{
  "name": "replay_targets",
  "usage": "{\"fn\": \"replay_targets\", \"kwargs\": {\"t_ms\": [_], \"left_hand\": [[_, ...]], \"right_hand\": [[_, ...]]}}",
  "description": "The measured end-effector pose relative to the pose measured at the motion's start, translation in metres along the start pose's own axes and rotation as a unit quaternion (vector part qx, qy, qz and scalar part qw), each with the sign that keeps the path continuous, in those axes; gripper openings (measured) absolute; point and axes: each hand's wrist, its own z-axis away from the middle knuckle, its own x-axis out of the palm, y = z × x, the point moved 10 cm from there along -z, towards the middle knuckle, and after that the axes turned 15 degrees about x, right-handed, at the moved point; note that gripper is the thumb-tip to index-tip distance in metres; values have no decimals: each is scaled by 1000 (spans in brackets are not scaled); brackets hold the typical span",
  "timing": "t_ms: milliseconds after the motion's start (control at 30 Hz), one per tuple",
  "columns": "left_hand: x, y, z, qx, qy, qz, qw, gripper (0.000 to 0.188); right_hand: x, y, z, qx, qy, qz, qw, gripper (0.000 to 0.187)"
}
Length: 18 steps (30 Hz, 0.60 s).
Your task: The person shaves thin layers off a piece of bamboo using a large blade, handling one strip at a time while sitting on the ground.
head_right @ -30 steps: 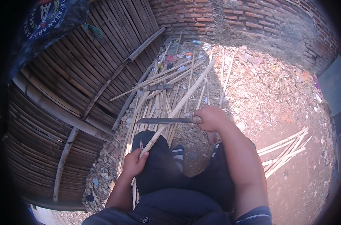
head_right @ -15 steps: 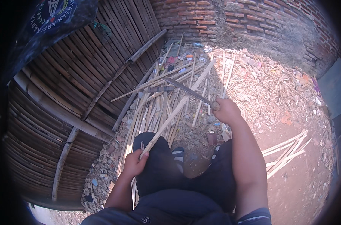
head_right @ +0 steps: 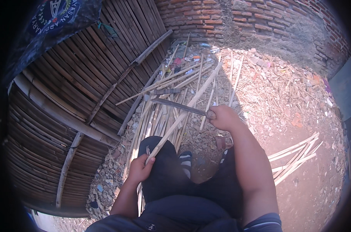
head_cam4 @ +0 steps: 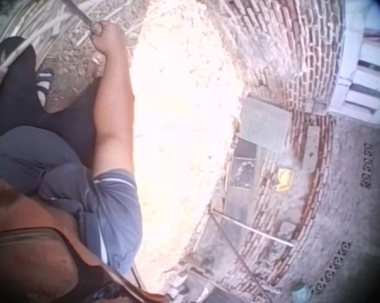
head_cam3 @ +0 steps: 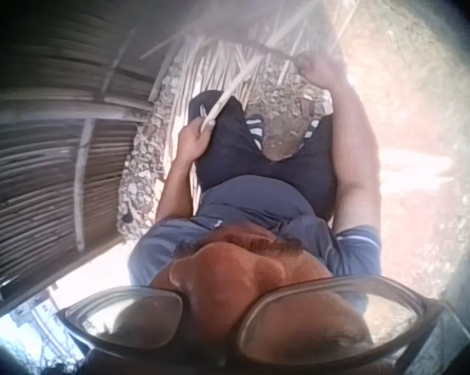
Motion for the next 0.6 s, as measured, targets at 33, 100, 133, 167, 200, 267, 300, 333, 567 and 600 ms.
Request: {"fn": "replay_targets", "kwargs": {"t_ms": [33,100,133,167,200,267,300,333,567,600], "left_hand": [[-1,1,1,0,-1,-4,1000,43],[1,1,-1,1,-4,-7,1000,42],[2,1,-2,1,-5,-8,1000,42],[1,2,-3,2,-1,1,1000,41],[1,4,-3,3,1,9,1000,41],[2,4,-2,1,5,16,1000,41],[3,0,-2,0,5,15,1000,41],[4,-2,-1,-2,4,14,1000,41],[1,-2,2,-10,0,-4,1000,42],[0,-1,2,-3,5,-4,1000,42]], "right_hand": [[-9,14,-6,48,9,-12,999,36],[-21,35,-7,110,29,-31,993,38],[-24,41,-6,121,37,-38,991,39],[-26,44,-5,130,46,-46,989,40],[-23,38,-4,97,43,-37,994,40],[-12,16,2,27,36,-21,999,41],[-5,3,7,3,35,-10,999,39],[7,-12,11,-28,10,18,999,38],[33,-53,22,-120,-52,84,988,35],[28,-48,20,-110,-59,82,989,35]]}}
